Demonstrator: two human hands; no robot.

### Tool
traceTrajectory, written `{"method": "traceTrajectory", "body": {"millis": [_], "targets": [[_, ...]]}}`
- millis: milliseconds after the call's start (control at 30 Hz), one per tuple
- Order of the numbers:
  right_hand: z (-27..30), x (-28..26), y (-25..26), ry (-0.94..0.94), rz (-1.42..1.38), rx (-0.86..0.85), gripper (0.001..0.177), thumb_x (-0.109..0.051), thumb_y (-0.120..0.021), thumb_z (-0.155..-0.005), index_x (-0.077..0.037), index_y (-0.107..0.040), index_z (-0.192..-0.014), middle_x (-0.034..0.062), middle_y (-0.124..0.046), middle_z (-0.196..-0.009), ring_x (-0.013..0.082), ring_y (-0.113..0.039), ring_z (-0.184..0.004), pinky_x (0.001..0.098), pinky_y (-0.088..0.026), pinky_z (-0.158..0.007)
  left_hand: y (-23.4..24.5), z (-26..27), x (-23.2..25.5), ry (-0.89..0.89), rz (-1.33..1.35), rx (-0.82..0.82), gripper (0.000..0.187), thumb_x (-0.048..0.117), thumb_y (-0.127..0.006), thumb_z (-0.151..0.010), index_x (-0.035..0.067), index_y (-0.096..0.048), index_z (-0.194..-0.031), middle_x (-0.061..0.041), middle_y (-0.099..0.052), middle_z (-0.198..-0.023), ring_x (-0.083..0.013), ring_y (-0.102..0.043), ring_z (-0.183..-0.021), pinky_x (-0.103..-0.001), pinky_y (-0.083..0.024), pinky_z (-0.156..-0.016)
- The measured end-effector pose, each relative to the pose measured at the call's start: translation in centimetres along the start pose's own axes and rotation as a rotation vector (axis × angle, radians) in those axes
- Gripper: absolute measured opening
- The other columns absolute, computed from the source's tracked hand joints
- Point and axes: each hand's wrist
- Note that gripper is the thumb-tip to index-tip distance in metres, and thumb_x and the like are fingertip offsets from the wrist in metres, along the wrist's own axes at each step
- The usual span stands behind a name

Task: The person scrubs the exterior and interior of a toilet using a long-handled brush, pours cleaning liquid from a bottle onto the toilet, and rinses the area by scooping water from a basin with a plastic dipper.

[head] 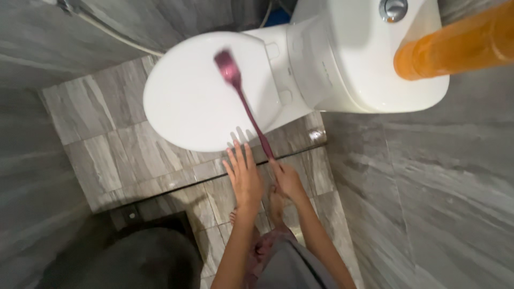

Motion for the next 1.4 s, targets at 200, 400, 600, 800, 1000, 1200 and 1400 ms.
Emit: {"method": "traceTrajectory", "body": {"millis": [200,400,600,800,1000,1200,1400], "targets": [[-0.2,-1.7,3.8,-0.115,-0.182,0.109,0.059,-0.06,-0.062,-0.112,-0.004,-0.079,-0.1,0.0105,-0.063,-0.063,0.0201,-0.058,-0.049,0.0429,-0.046,-0.05,1.4,-0.9,-0.8,0.123,-0.019,-0.076,0.093,-0.005,-0.06,-0.087,0.001,-0.03,-0.175,-0.022,-0.014,-0.187,-0.0487,-0.01,-0.172,-0.067,-0.007,-0.137],[-4.5,-4.7,-3.2,0.035,-0.089,-0.08,0.063,-0.06,-0.063,-0.114,-0.002,-0.081,-0.096,0.0035,-0.063,-0.068,0.0171,-0.055,-0.062,0.0428,-0.047,-0.056,2.1,-2.0,-1.2,0.162,0.031,-0.035,0.096,-0.008,-0.057,-0.087,0.001,-0.027,-0.178,-0.023,-0.012,-0.187,-0.0491,-0.007,-0.172,-0.068,-0.006,-0.136],[0.3,-2.2,-0.9,0.191,-0.071,0.089,0.063,-0.058,-0.062,-0.117,0.002,-0.08,-0.111,0.0055,-0.075,-0.081,0.0188,-0.069,-0.075,0.0425,-0.055,-0.067,2.6,-2.2,-2.2,0.201,0.015,-0.025,0.087,-0.005,-0.054,-0.093,-0.001,-0.029,-0.176,-0.025,-0.011,-0.188,-0.0495,-0.006,-0.173,-0.068,-0.006,-0.136],[1.0,-6.5,0.7,-0.169,-0.019,-0.001,0.062,-0.063,-0.063,-0.108,-0.005,-0.079,-0.092,0.0068,-0.064,-0.063,0.0156,-0.059,-0.055,0.0378,-0.048,-0.054,2.2,-2.2,-2.8,0.221,0.022,0.008,0.083,0.002,-0.059,-0.097,-0.001,-0.03,-0.175,-0.024,-0.013,-0.186,-0.0501,-0.007,-0.171,-0.069,-0.005,-0.136],[0.8,-7.7,1.5,-0.279,-0.243,0.001,0.063,-0.065,-0.063,-0.109,-0.005,-0.07,-0.092,0.002,-0.056,-0.062,0.0157,-0.052,-0.048,0.0383,-0.041,-0.044,2.4,-2.3,-1.9,0.221,0.011,-0.003,0.086,0.003,-0.062,-0.095,-0.001,-0.029,-0.175,-0.024,-0.012,-0.187,-0.0495,-0.008,-0.172,-0.067,-0.007,-0.137],[-2.3,-7.6,-3.1,0.088,-0.06,-0.144,0.061,-0.059,-0.061,-0.116,-0.004,-0.079,-0.097,-0.0002,-0.058,-0.064,0.0126,-0.055,-0.054,0.0341,-0.045,-0.051,3.2,-2.1,-2.2,0.288,0.015,-0.016,0.094,0.001,-0.063,-0.09,0.0,-0.026,-0.177,-0.023,-0.012,-0.187,-0.0492,-0.009,-0.173,-0.068,-0.007,-0.137],[-2.7,-12.7,-4.6,-0.106,-0.275,-0.103,0.056,-0.056,-0.056,-0.113,-0.005,-0.074,-0.096,0.0057,-0.058,-0.059,0.0187,-0.054,-0.047,0.0407,-0.044,-0.045,2.6,-0.8,-4.7,0.347,-0.102,0.035,0.1,-0.007,-0.061,-0.09,0.001,-0.025,-0.183,-0.021,-0.013,-0.191,-0.0476,-0.009,-0.174,-0.066,-0.007,-0.138]]}}
Point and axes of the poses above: each hand's wrist, its own z-axis away from the middle knuckle, its own y-axis out of the back of the hand, x = y × z
